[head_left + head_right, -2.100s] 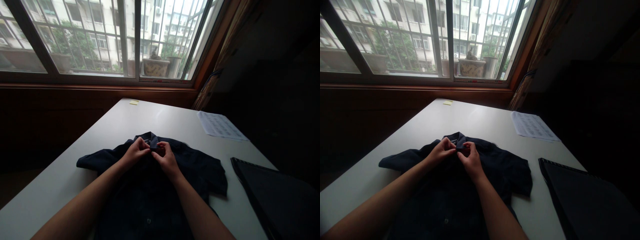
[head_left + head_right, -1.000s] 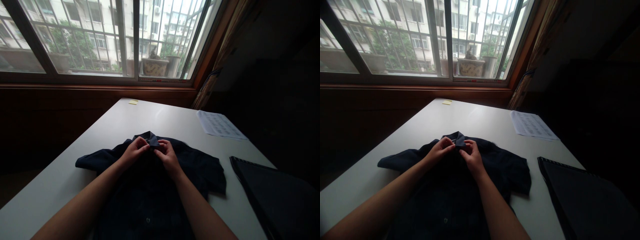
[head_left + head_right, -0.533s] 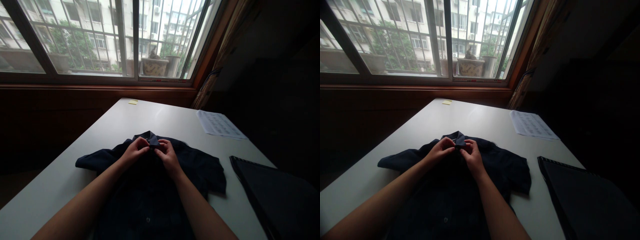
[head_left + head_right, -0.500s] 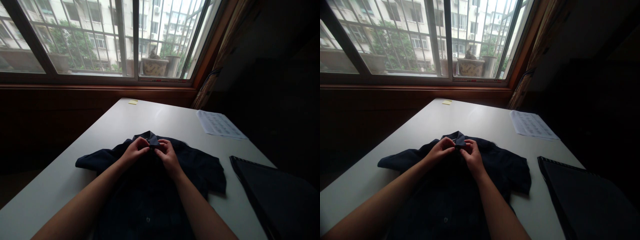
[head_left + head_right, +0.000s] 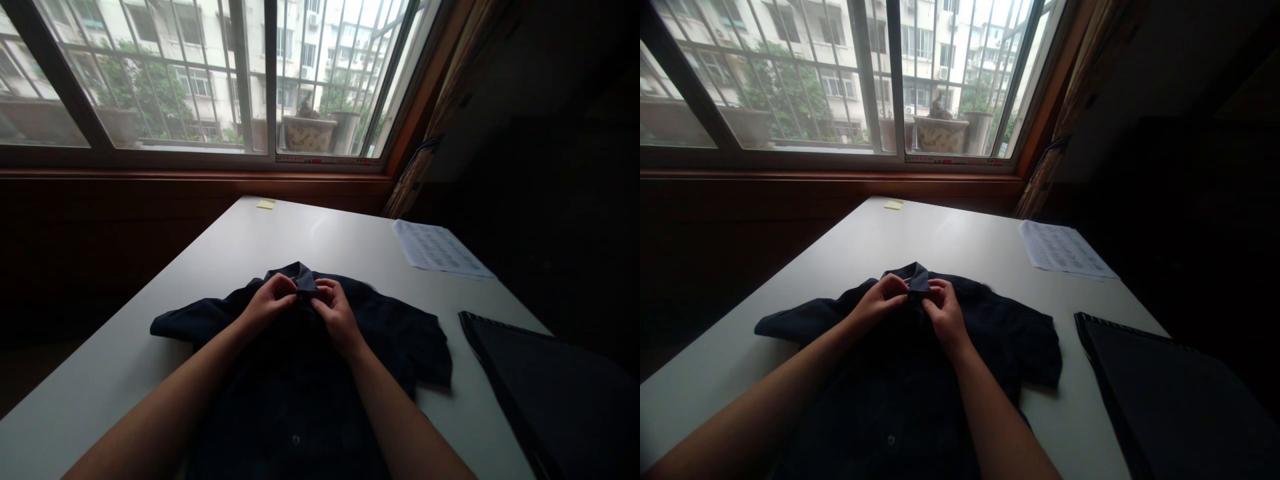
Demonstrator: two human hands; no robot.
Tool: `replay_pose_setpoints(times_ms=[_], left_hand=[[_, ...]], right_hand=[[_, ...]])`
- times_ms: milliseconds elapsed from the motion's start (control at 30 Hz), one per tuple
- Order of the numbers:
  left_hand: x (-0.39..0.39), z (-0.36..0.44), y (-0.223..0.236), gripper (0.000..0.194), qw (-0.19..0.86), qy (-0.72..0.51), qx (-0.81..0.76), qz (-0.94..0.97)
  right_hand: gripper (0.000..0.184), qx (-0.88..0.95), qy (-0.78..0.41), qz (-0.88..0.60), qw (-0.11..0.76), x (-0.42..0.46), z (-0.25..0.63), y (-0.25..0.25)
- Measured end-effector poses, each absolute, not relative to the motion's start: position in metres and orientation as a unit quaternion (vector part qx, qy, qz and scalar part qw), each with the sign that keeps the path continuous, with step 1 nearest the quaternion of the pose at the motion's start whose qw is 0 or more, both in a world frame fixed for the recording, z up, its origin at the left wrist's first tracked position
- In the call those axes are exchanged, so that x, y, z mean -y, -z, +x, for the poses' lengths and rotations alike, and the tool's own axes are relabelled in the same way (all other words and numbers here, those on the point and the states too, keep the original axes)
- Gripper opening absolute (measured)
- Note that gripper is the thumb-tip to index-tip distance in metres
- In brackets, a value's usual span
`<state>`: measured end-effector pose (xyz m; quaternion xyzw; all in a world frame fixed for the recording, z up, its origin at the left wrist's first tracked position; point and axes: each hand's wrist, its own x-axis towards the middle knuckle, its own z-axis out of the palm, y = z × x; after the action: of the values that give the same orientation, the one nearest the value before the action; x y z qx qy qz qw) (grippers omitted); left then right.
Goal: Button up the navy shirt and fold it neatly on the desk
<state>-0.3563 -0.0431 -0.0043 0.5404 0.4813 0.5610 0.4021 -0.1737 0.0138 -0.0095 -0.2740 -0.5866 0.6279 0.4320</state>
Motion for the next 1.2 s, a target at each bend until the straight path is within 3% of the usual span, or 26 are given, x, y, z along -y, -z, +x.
replay_pose_setpoints(times_ms=[1200], left_hand=[[0.0437, -0.3556, 0.0052, 0.034, 0.402, -0.559, -0.480, 0.544]], right_hand=[[0.035, 0.605, -0.617, -0.271, 0.423, -0.0143, -0.1730, 0.0105]])
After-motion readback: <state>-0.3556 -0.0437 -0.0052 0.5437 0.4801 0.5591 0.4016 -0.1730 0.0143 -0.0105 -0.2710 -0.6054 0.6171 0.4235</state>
